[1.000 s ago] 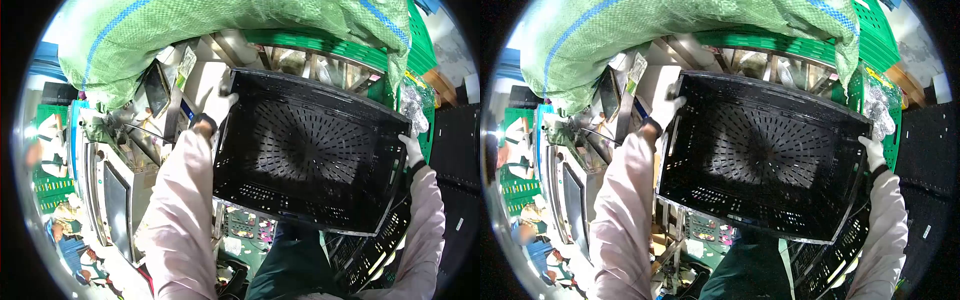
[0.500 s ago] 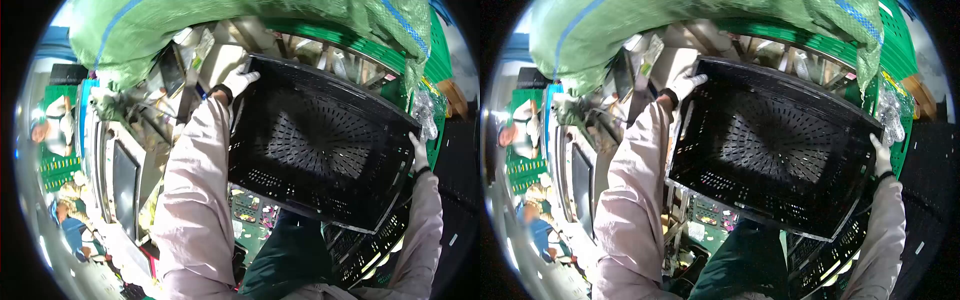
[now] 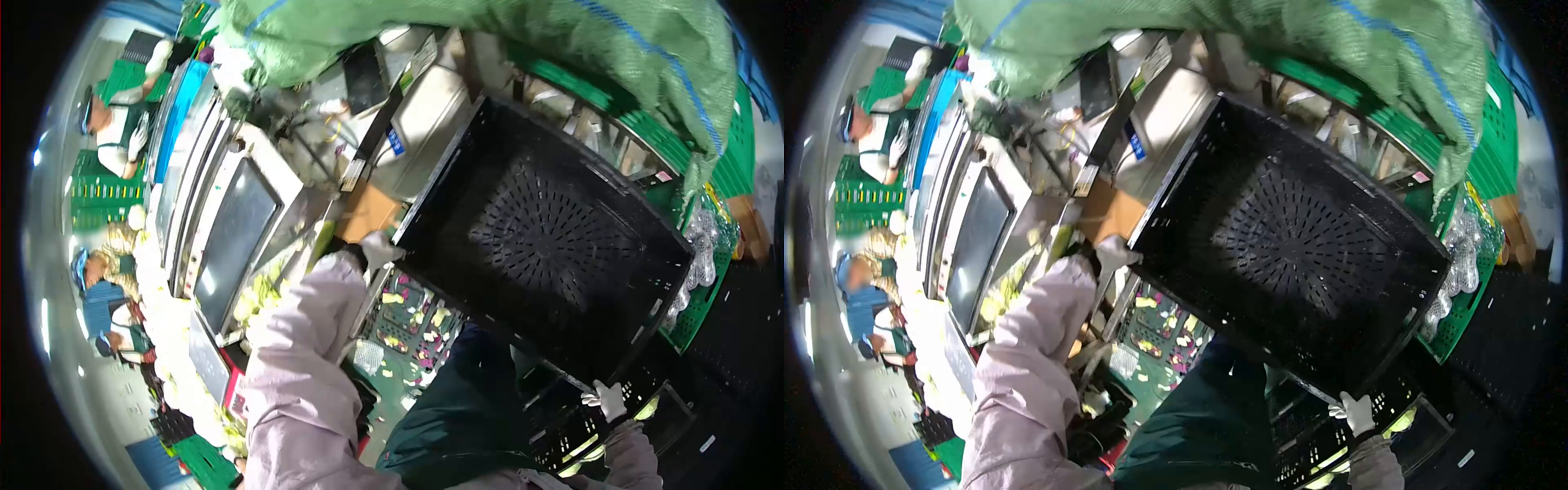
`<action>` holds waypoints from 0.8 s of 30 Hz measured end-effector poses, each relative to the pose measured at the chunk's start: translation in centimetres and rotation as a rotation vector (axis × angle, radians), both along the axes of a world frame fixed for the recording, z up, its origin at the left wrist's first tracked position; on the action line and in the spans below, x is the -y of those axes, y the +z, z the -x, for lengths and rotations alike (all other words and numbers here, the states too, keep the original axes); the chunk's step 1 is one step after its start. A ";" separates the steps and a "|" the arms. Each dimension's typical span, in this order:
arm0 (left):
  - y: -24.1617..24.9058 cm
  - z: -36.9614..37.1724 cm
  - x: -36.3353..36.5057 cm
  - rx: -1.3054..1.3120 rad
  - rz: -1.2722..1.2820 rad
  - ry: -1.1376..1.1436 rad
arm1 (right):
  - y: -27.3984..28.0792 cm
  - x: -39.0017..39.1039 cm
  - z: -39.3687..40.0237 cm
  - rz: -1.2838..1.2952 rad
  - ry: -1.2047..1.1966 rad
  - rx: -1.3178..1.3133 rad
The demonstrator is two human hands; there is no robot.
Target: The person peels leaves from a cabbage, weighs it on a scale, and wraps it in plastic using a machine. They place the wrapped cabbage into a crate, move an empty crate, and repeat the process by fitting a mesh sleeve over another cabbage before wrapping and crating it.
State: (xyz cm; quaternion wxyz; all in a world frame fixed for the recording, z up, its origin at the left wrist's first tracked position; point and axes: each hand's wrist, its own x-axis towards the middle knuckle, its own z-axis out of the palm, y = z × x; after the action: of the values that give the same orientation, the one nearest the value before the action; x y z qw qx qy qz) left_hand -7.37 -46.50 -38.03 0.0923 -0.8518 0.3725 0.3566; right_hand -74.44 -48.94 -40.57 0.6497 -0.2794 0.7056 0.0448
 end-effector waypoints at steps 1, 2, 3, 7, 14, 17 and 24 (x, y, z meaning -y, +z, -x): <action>-0.1 -0.2 0.1 -0.057 0.011 0.028 | -0.3 0.2 0.7 0.038 0.115 0.045; -0.4 -0.6 -0.3 -0.113 0.021 0.062 | 0.1 0.2 0.7 0.022 0.152 0.040; -0.4 -0.8 -0.5 -0.229 0.051 0.131 | 0.3 0.4 0.5 0.033 0.132 0.032; 2.3 0.7 -1.6 -0.399 0.077 0.419 | 2.7 1.9 0.1 -0.119 0.179 0.062; 2.5 7.3 -21.1 -0.511 0.434 0.685 | 7.8 2.8 2.4 -0.276 0.902 0.231; 2.0 13.4 -32.1 -0.292 0.287 0.578 | 13.5 5.4 -6.8 0.090 0.973 0.432; 9.8 23.9 -43.3 -0.236 0.398 1.337 | 32.1 6.1 -35.4 -0.721 0.435 1.904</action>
State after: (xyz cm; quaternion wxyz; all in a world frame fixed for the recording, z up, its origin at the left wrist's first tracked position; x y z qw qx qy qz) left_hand -31.31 -3.19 -28.27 -0.3448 -0.8545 -0.1647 0.3519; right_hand -39.03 -55.00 -8.46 0.9606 -0.1096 -0.2197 0.1301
